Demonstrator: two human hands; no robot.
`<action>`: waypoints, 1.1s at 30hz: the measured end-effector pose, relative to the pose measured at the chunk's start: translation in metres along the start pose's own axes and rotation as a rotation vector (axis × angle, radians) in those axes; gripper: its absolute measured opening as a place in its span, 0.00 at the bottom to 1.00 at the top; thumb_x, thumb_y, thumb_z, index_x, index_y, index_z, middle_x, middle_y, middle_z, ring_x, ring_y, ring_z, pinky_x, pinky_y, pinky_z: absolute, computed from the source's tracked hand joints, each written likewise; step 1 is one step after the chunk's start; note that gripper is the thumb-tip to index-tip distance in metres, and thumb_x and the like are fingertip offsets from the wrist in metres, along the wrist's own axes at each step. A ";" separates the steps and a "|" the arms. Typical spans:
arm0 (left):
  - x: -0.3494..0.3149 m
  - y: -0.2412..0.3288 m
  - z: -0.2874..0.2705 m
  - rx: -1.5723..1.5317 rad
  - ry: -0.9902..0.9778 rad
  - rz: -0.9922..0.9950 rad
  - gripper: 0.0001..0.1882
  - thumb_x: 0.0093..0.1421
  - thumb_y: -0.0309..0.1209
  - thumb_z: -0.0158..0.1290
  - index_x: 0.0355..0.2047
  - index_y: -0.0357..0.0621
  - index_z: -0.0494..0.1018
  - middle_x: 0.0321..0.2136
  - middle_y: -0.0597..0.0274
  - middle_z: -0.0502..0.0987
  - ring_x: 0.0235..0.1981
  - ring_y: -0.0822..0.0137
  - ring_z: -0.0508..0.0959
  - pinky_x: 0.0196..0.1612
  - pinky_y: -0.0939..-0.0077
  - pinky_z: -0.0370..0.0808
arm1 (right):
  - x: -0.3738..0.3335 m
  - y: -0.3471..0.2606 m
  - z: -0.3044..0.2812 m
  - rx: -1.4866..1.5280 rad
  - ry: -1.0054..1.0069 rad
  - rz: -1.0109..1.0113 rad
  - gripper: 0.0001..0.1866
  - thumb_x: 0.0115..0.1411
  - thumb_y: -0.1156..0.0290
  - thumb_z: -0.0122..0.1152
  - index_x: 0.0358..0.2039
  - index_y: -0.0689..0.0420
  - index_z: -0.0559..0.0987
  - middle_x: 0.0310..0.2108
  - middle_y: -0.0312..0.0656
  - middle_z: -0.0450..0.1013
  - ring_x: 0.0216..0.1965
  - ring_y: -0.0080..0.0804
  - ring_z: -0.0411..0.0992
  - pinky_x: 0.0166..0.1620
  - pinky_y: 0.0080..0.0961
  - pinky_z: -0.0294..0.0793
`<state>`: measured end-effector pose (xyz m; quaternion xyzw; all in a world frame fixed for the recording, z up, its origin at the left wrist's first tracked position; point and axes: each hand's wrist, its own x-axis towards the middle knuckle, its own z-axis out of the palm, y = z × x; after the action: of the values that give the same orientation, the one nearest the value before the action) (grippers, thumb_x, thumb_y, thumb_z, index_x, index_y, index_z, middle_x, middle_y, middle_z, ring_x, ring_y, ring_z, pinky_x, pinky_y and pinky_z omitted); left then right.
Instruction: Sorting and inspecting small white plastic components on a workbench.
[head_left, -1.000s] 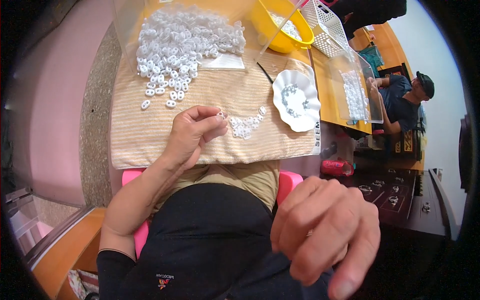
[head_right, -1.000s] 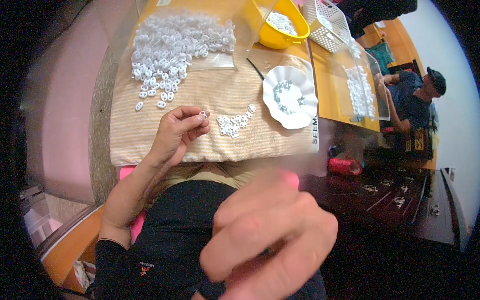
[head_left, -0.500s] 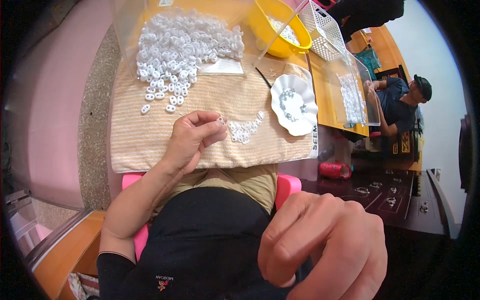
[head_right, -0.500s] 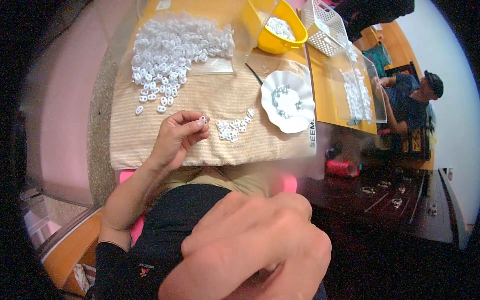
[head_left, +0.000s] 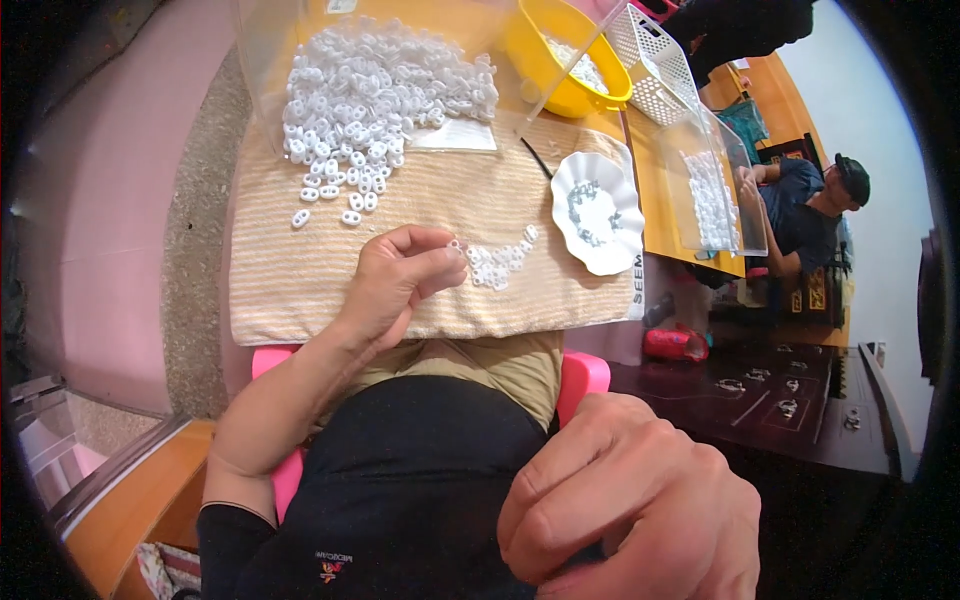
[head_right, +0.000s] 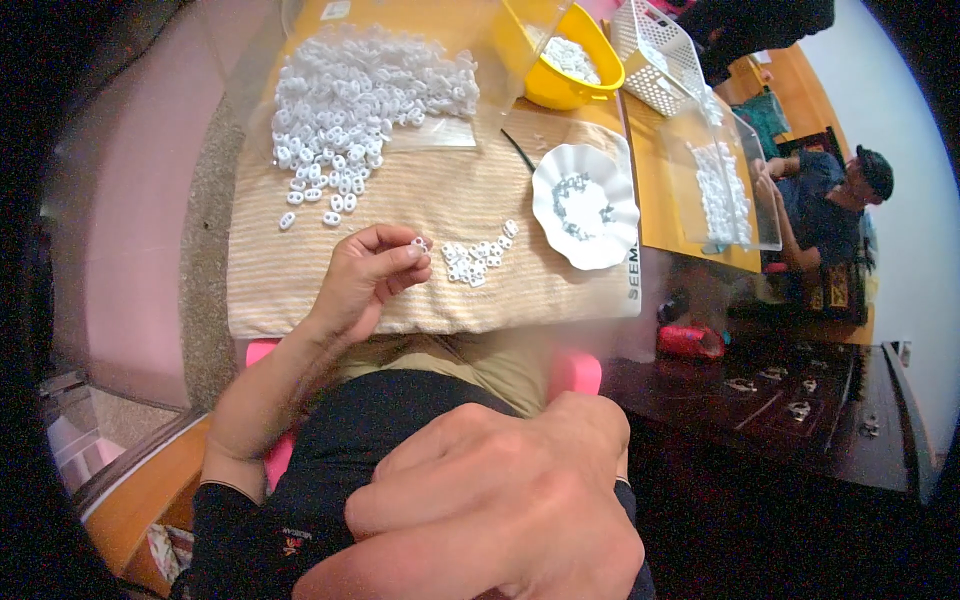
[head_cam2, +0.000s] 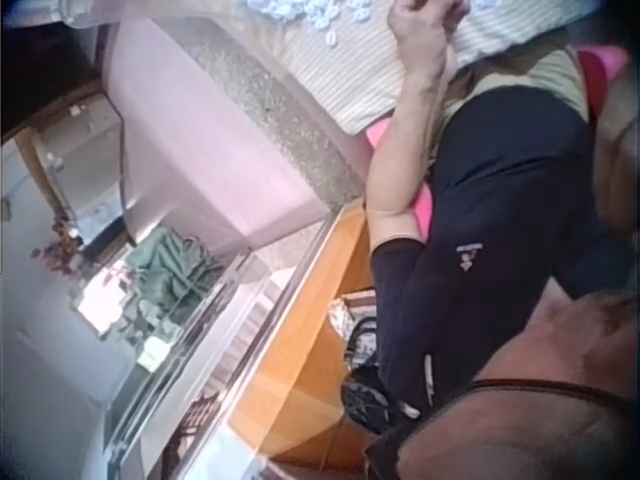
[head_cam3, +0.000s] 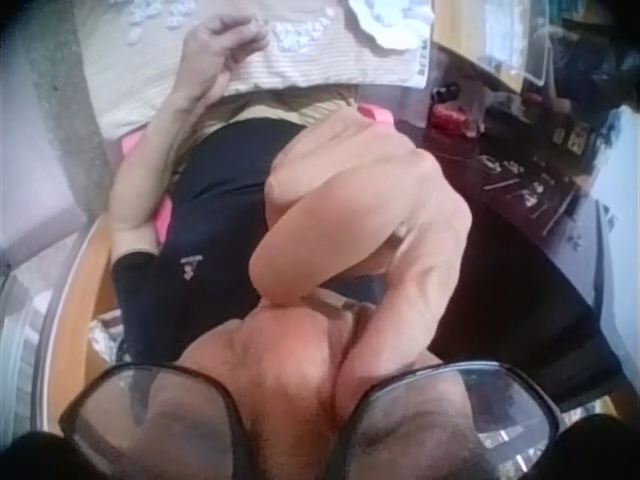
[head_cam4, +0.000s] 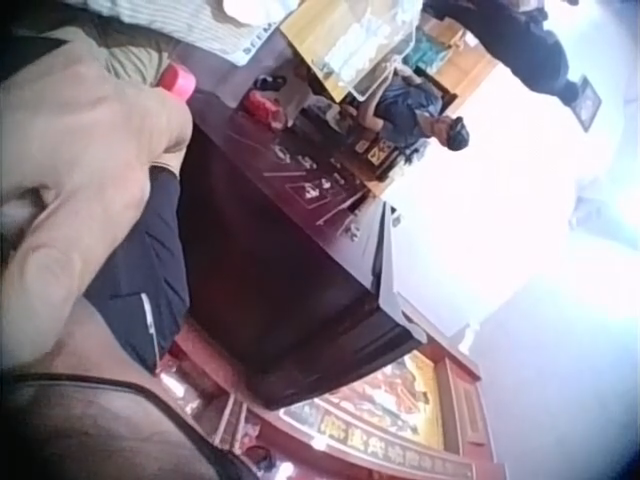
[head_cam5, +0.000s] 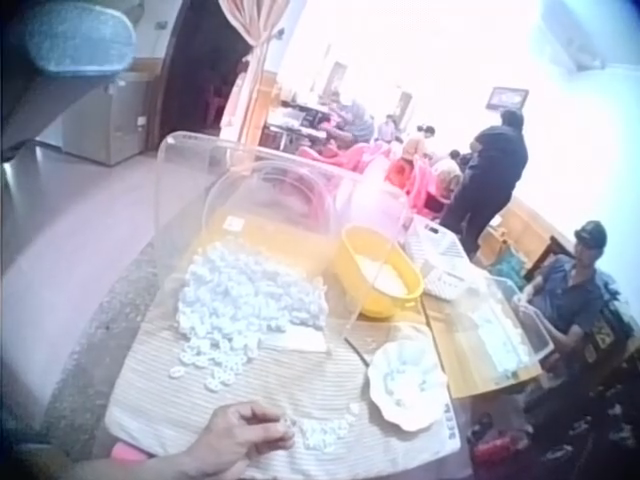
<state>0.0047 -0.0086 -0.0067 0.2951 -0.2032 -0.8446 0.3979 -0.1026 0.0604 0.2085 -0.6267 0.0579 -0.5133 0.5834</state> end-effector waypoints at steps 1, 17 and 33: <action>0.000 0.000 0.001 -0.001 0.000 -0.010 0.07 0.57 0.21 0.56 0.37 0.37 0.74 0.35 0.57 0.79 0.33 0.69 0.80 0.41 0.75 0.81 | 0.000 0.000 0.001 -0.003 0.000 -0.004 0.12 0.57 0.70 0.62 0.43 0.46 0.82 0.32 0.55 0.74 0.16 0.27 0.68 0.16 0.14 0.62; -0.001 -0.002 0.003 0.038 -0.012 -0.015 0.08 0.57 0.21 0.56 0.38 0.36 0.73 0.34 0.57 0.78 0.33 0.69 0.80 0.41 0.74 0.80 | 0.011 -0.022 0.016 -0.251 0.108 0.161 0.13 0.55 0.63 0.62 0.35 0.60 0.80 0.24 0.50 0.74 0.13 0.26 0.66 0.14 0.17 0.61; -0.004 -0.001 0.001 0.046 -0.019 0.007 0.07 0.58 0.22 0.56 0.37 0.36 0.73 0.34 0.58 0.79 0.32 0.70 0.80 0.39 0.76 0.80 | -0.002 -0.005 0.001 -0.368 0.000 -0.227 0.09 0.52 0.75 0.60 0.31 0.68 0.75 0.33 0.49 0.70 0.17 0.36 0.69 0.21 0.27 0.76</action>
<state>0.0057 -0.0050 -0.0052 0.2954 -0.2276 -0.8410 0.3921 -0.1055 0.0642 0.2115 -0.7252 0.0794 -0.5565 0.3977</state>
